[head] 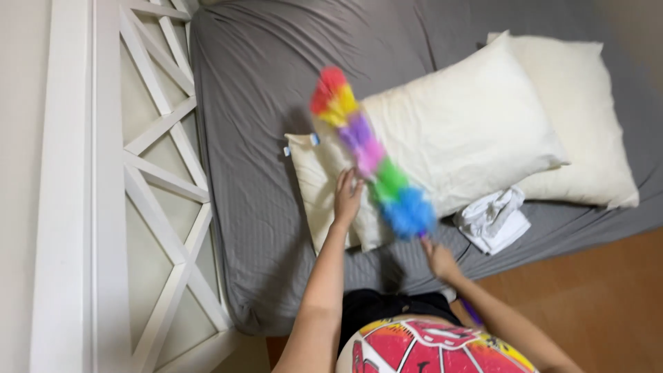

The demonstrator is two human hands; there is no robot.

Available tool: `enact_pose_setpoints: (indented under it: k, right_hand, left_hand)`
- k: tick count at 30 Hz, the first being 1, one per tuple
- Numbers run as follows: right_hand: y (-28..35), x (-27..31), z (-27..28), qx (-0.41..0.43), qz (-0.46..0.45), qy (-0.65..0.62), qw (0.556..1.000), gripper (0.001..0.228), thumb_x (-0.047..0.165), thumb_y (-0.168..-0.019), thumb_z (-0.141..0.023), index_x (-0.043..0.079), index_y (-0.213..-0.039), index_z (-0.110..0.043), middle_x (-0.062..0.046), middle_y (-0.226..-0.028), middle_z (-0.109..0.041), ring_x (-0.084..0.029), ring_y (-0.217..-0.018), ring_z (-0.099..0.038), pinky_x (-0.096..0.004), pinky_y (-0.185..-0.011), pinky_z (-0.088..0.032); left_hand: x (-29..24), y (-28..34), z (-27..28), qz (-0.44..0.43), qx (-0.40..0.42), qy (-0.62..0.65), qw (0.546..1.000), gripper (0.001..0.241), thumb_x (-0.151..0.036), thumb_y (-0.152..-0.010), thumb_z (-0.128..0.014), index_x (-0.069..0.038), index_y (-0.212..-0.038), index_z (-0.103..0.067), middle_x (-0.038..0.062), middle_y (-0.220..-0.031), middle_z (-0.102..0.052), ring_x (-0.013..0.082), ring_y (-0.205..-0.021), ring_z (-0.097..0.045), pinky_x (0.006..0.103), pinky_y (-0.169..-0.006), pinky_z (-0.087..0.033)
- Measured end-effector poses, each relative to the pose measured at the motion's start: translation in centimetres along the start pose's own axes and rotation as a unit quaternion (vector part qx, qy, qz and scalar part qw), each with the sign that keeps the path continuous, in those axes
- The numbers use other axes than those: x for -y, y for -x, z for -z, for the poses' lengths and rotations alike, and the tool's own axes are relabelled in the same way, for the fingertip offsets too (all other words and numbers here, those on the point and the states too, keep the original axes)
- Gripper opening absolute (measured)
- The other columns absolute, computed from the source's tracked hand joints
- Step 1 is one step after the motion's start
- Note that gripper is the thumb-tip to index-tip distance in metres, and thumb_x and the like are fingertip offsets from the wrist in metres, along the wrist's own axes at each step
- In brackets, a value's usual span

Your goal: The person dusts a white pillow on a bed using a rainbow-colored feather duster. They then pick up a white pillowcase, turn it inside out, and insert the pillow into it, adjusting the fabric to fit the pillow.

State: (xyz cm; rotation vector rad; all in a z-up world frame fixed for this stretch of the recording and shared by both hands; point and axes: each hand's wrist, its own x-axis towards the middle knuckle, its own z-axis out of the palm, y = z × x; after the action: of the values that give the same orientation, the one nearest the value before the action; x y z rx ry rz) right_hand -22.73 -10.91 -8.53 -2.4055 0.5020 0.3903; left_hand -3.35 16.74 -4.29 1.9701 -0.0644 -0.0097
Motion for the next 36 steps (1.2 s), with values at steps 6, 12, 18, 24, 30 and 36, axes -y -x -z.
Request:
enact_pose_setpoints:
  k: [6,12,18,24,30,36]
  right_hand:
    - [-7.7,4.9,15.4,-0.264,0.208,0.114,0.935,0.046,0.031,-0.117,-0.035,-0.001,-0.097,-0.061,-0.02,-0.078,-0.058,-0.033,-0.069,-0.058,-0.051,-0.062,-0.045]
    - [5.8,19.8,39.6,-0.318,0.26,-0.33,0.85,0.048,0.043,-0.121,-0.029,0.013,-0.09,-0.05,-0.003,-0.075,-0.05,-0.016,-0.061,-0.043,-0.031,-0.058,-0.036]
    - [-11.5,0.2,18.8,-0.462,0.222,0.077,0.855,0.052,0.035,-0.12,-0.017,0.002,-0.103,-0.054,-0.017,-0.087,-0.057,-0.034,-0.077,-0.058,-0.046,-0.08,-0.05]
    - [-3.7,-1.3,-5.5,-0.036,-0.114,0.017,0.993,0.081,0.058,-0.108,-0.036,-0.012,-0.091,-0.074,-0.04,-0.093,-0.065,-0.055,-0.096,-0.066,-0.059,-0.087,-0.051]
    - [-4.2,11.3,13.5,-0.163,0.051,-0.188,0.967,0.069,0.043,-0.112,-0.036,-0.006,-0.072,-0.061,-0.028,-0.063,-0.059,-0.039,-0.062,-0.055,-0.056,-0.06,-0.041]
    - [11.3,27.1,41.3,-0.377,0.246,-0.443,0.775,0.052,0.049,-0.116,-0.032,0.017,-0.075,-0.036,0.0,-0.061,-0.032,-0.013,-0.051,-0.031,-0.033,-0.047,-0.027]
  left_hand:
    - [-2.3,-1.2,-1.8,0.064,0.119,-0.182,0.974,0.094,-0.068,-0.085,-0.067,-0.028,-0.161,-0.029,0.01,-0.172,-0.008,0.0365,-0.156,-0.012,0.0547,-0.118,-0.031]
    - [-2.4,-0.8,-1.9,0.074,0.106,-0.21,0.969,0.105,-0.06,-0.077,-0.08,-0.03,-0.162,-0.026,0.007,-0.172,-0.008,0.0378,-0.157,-0.011,0.0532,-0.116,-0.038]
    - [-4.9,0.2,-1.6,0.123,0.123,-0.22,0.96,0.104,-0.052,-0.079,-0.081,-0.031,-0.163,-0.024,0.004,-0.173,-0.004,0.0364,-0.158,-0.008,0.0557,-0.111,-0.04]
    - [2.9,-0.7,-5.0,0.005,0.058,-0.3,0.952,0.113,-0.054,-0.07,-0.087,-0.026,-0.159,-0.024,0.009,-0.167,-0.008,0.0436,-0.148,-0.015,0.0572,-0.117,-0.039]
    - [0.9,1.0,-3.5,0.147,0.128,-0.302,0.933,0.106,-0.057,-0.087,-0.072,-0.026,-0.164,-0.007,0.008,-0.172,0.0,0.0395,-0.156,-0.011,0.0578,-0.108,-0.044]
    - [0.4,0.4,-4.1,0.13,0.109,-0.295,0.94,0.107,-0.058,-0.089,-0.069,-0.021,-0.164,-0.003,0.012,-0.171,0.003,0.0421,-0.155,-0.011,0.0566,-0.107,-0.046]
